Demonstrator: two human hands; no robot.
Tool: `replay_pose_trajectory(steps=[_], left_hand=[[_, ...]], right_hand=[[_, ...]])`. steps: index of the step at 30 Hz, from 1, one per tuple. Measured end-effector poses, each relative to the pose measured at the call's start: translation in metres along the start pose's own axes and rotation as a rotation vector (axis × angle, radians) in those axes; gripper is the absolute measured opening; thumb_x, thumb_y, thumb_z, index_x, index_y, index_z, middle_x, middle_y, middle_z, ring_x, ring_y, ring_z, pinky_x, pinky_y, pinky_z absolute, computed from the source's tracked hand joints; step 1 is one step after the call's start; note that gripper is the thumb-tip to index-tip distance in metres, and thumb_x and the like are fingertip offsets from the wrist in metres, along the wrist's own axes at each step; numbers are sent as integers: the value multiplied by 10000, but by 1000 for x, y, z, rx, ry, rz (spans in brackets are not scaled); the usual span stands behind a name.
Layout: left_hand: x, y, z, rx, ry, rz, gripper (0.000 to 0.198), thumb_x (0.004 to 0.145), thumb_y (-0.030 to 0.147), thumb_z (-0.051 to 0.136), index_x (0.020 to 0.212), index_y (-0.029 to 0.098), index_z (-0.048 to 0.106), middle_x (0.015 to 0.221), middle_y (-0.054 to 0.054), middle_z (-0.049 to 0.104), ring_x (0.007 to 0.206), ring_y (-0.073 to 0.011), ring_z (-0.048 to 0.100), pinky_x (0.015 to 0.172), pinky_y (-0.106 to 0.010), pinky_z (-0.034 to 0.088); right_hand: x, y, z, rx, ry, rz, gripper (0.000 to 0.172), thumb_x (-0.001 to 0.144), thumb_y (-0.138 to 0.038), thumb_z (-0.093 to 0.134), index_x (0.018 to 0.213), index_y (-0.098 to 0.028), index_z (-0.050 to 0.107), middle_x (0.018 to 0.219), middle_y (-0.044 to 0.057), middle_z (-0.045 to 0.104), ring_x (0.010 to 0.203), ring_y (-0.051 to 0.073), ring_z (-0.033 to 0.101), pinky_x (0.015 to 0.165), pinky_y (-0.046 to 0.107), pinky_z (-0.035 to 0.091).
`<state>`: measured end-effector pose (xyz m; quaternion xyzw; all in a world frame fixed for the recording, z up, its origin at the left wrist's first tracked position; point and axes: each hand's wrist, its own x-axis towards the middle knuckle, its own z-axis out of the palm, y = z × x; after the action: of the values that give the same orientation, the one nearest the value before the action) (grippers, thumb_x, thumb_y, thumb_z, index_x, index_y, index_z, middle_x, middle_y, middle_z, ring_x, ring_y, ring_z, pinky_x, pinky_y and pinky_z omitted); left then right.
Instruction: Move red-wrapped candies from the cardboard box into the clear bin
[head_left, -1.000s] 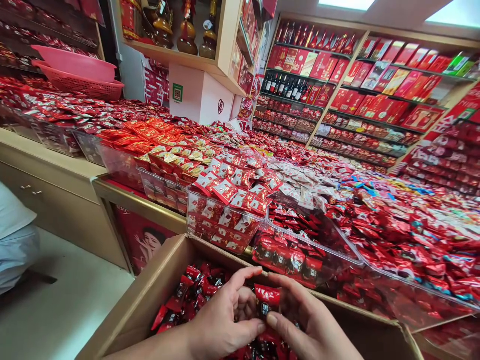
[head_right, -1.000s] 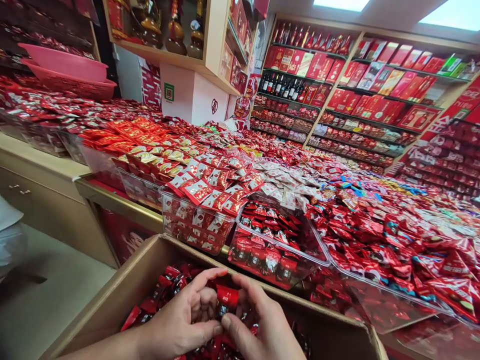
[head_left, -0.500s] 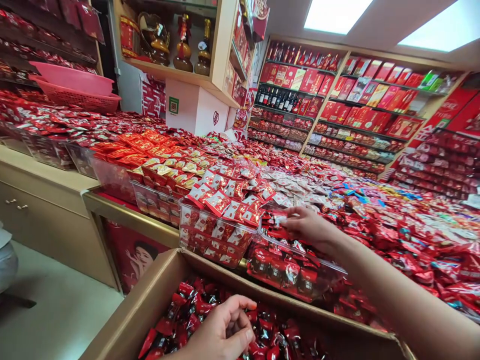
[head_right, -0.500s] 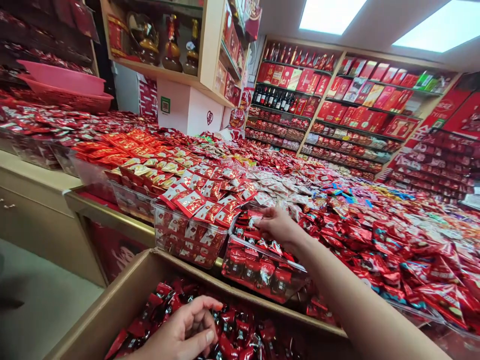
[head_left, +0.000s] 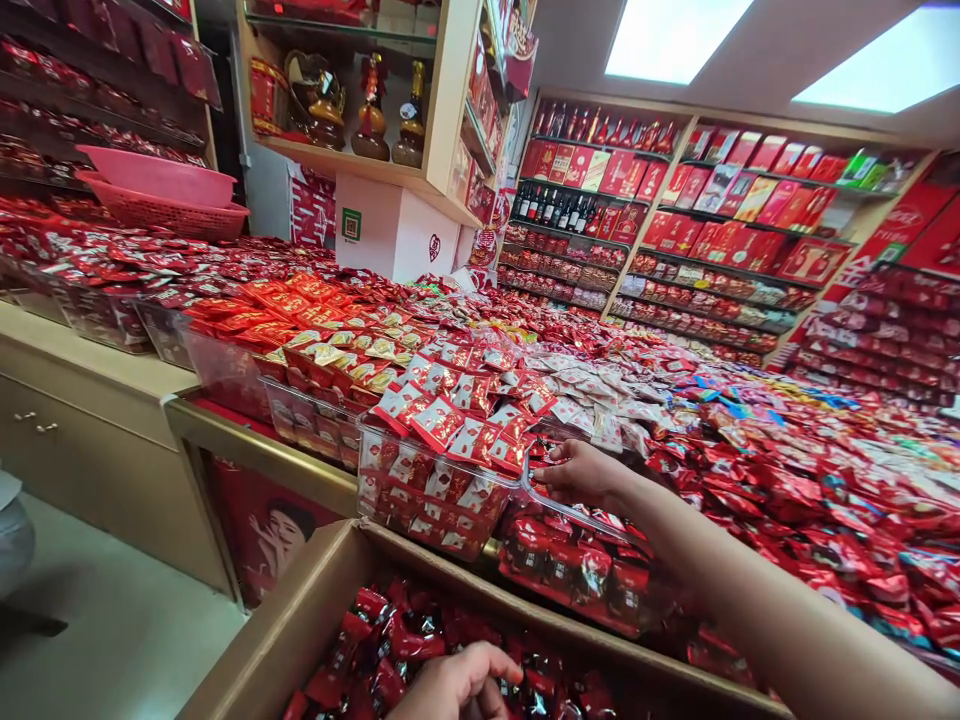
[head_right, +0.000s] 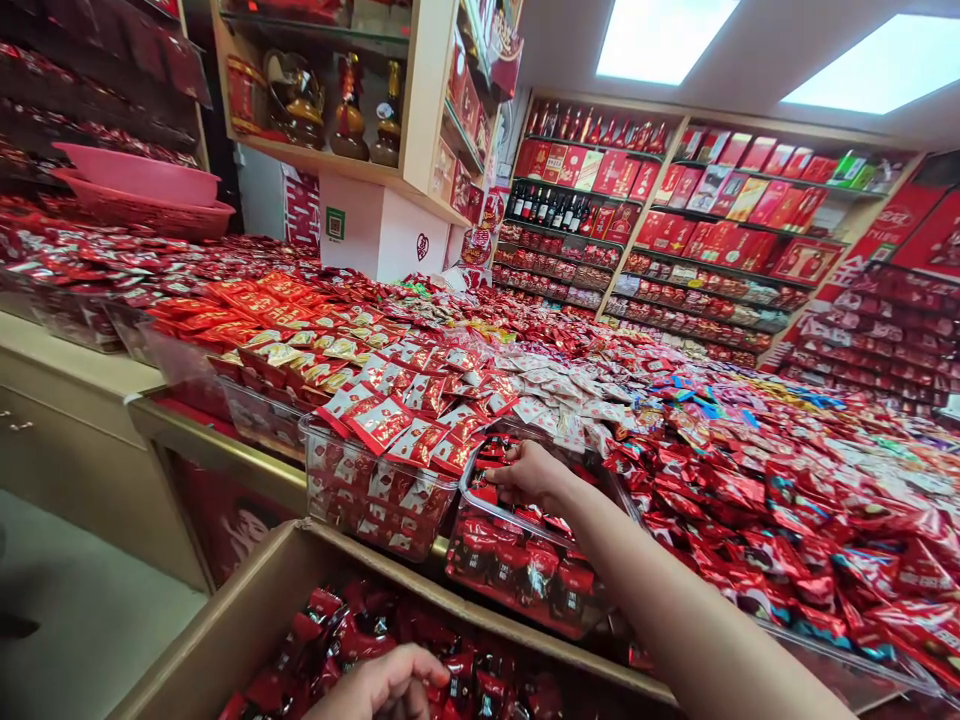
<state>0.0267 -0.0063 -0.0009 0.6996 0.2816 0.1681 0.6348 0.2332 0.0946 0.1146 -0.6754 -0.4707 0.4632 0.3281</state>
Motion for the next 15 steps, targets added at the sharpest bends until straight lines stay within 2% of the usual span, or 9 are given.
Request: replay_pose_trajectory(steps=[6, 15], left_hand=[[-1, -2, 2, 85, 8, -27, 317, 686, 373, 486, 914, 154, 515, 663, 7, 472, 576, -87, 387, 506, -178, 288], [-1, -7, 5, 155, -24, -51, 283, 685, 348, 481, 879, 156, 554, 632, 13, 467, 558, -92, 393, 522, -183, 325]], right_hand=[[2, 3, 0, -162, 35, -41, 272, 616, -197, 645, 534, -182, 387, 375, -32, 539, 341, 81, 493, 329, 163, 392], [9, 2, 0, -240, 108, -63, 250, 657, -172, 601, 555, -196, 374, 370, -26, 548, 363, 121, 536, 354, 208, 439]])
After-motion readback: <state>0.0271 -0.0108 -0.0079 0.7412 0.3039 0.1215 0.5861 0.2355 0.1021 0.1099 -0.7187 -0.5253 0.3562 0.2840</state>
